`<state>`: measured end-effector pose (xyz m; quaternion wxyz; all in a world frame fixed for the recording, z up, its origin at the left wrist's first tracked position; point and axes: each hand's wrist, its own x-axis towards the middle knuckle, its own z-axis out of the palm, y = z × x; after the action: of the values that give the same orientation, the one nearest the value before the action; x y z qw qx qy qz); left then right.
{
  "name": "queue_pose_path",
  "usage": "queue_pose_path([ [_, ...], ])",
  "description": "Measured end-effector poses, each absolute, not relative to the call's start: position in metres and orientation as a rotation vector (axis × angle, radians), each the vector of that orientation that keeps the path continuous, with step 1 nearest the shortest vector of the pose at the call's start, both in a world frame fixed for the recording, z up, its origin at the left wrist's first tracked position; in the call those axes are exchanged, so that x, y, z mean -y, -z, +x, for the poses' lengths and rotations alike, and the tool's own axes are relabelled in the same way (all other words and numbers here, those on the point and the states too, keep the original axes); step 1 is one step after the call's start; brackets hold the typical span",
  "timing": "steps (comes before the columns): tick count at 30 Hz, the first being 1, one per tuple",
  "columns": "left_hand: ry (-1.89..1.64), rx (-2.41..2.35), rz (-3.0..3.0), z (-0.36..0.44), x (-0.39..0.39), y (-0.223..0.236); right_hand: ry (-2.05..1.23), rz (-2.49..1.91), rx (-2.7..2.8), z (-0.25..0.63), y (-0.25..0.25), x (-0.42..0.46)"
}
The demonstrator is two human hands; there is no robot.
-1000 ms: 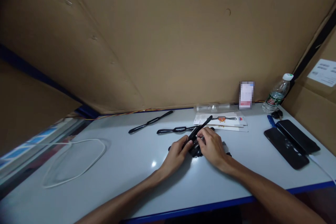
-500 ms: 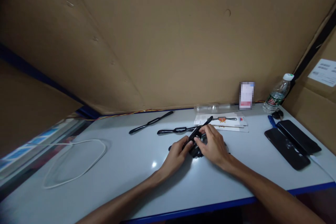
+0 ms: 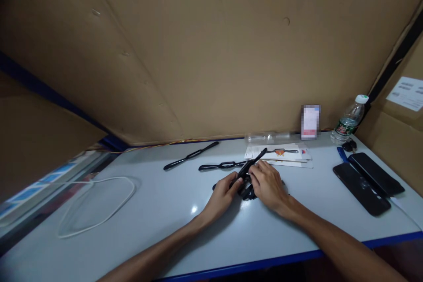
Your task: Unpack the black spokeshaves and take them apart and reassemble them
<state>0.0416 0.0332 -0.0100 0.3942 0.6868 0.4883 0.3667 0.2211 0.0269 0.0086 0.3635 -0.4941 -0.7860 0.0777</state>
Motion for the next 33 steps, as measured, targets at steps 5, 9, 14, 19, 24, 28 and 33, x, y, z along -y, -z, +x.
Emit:
queue_pose_path([
  [5, -0.915, -1.251, 1.745, 0.0416, -0.0330, 0.0081, -0.277, -1.301, 1.928, 0.2207, -0.0097, -0.0263],
  [9, -0.904, -1.249, 1.749, 0.0421, -0.0315, 0.0061, -0.343, -1.403, 1.976, 0.2196, -0.0072, -0.0268],
  [14, -0.912, -1.245, 1.750, 0.0428, -0.0305, 0.0042, -0.310, -1.273, 1.976, 0.2190, -0.0077, -0.0249],
  [19, -0.924, -1.249, 1.753, 0.0424, -0.0304, 0.0052, -0.383, -1.437, 1.937, 0.2181, -0.0078, -0.0240],
  [24, -0.936, -1.244, 1.772, 0.0426, -0.0297, 0.0064, -0.478, -1.496, 1.930, 0.2150, -0.0089, -0.0241],
  [28, -0.924, -1.238, 1.784, 0.0427, -0.0301, 0.0071, -0.522, -1.411, 1.859, 0.2135, -0.0068, -0.0260],
  [33, -0.924, -1.240, 1.762, 0.0424, -0.0303, 0.0066, -0.448, -1.324, 1.842, 0.2143, -0.0068, -0.0255],
])
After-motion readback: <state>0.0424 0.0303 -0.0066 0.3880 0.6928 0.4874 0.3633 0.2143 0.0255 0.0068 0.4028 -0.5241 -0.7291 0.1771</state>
